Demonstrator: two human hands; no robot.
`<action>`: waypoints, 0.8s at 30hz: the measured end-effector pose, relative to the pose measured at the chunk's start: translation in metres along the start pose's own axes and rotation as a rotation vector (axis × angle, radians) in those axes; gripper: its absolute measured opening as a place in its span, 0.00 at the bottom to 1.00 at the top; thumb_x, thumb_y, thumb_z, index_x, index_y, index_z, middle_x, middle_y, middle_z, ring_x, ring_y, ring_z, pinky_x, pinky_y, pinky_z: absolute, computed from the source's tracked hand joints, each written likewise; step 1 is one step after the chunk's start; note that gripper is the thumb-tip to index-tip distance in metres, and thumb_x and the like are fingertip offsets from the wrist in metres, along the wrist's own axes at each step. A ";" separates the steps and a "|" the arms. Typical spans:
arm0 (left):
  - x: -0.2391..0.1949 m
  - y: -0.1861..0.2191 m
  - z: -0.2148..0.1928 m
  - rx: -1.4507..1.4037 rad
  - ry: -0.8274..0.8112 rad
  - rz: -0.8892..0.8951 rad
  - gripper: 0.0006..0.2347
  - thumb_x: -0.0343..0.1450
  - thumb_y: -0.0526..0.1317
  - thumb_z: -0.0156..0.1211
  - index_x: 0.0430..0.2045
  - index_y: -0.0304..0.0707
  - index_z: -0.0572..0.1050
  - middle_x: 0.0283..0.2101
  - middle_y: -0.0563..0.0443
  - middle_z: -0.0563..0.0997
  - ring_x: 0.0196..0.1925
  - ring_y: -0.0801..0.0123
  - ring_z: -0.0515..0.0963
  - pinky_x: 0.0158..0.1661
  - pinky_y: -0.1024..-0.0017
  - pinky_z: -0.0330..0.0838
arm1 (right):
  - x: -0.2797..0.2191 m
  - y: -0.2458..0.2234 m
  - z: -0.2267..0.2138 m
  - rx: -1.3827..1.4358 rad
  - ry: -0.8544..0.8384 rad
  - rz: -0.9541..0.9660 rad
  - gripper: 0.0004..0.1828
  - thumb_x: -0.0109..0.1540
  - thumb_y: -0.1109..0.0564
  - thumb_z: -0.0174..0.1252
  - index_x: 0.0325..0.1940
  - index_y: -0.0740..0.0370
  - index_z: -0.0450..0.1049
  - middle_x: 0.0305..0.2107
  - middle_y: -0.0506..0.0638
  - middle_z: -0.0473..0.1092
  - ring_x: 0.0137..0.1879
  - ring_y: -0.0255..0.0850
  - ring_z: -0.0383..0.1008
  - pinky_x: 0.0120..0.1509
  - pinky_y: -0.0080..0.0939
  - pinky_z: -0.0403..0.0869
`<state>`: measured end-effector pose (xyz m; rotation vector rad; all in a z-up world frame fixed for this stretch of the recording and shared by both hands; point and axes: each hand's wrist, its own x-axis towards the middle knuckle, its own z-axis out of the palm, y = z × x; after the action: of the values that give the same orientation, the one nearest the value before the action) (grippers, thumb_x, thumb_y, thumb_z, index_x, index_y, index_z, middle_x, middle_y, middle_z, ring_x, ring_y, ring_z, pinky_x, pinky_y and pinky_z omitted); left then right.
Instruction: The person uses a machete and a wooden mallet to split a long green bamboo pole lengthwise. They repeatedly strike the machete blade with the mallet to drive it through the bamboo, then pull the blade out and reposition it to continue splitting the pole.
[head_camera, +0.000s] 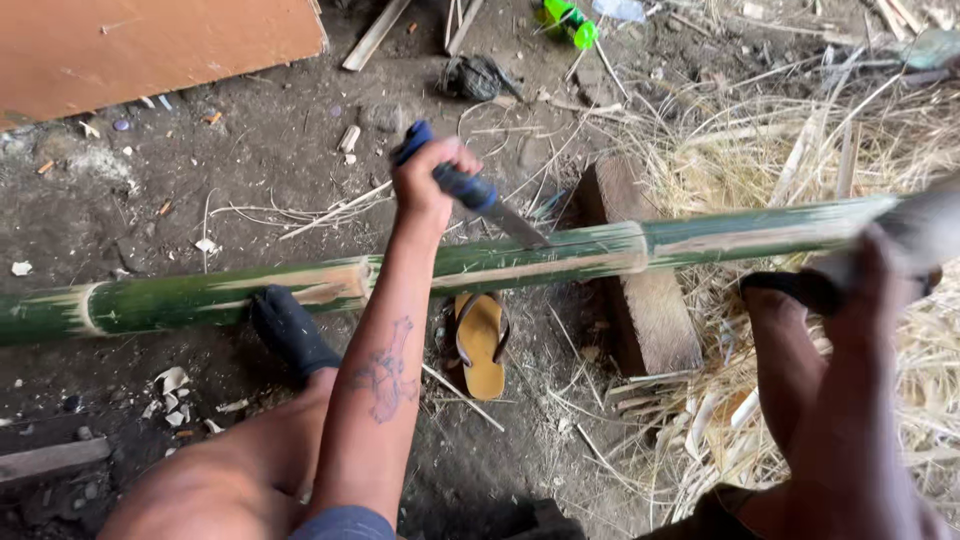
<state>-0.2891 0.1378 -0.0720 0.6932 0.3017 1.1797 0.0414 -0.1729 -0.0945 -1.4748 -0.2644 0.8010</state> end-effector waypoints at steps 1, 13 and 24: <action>0.014 -0.001 0.020 0.166 0.057 0.016 0.06 0.62 0.35 0.62 0.15 0.34 0.72 0.19 0.45 0.76 0.24 0.60 0.78 0.36 0.60 0.76 | -0.006 0.012 0.032 -0.067 -0.055 0.008 0.36 0.55 0.52 0.66 0.64 0.67 0.63 0.44 0.60 0.76 0.46 0.45 0.77 0.51 0.45 0.76; 0.048 0.077 0.006 0.652 -0.061 -0.028 0.09 0.62 0.38 0.64 0.16 0.28 0.74 0.19 0.45 0.77 0.22 0.61 0.78 0.32 0.65 0.74 | -0.053 0.092 0.078 -0.087 -0.525 0.332 0.26 0.58 0.50 0.60 0.56 0.66 0.74 0.32 0.59 0.76 0.32 0.48 0.78 0.34 0.49 0.79; 0.023 0.117 -0.056 0.239 0.164 0.014 0.06 0.56 0.37 0.57 0.11 0.31 0.75 0.17 0.43 0.76 0.22 0.56 0.77 0.33 0.60 0.74 | -0.076 0.116 0.197 -0.271 -0.402 0.133 0.38 0.58 0.51 0.62 0.67 0.70 0.60 0.44 0.61 0.72 0.46 0.52 0.74 0.48 0.54 0.75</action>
<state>-0.3984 0.2021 -0.0367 0.8081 0.5839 1.2275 -0.1716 -0.0779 -0.1568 -1.5859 -0.6009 1.2068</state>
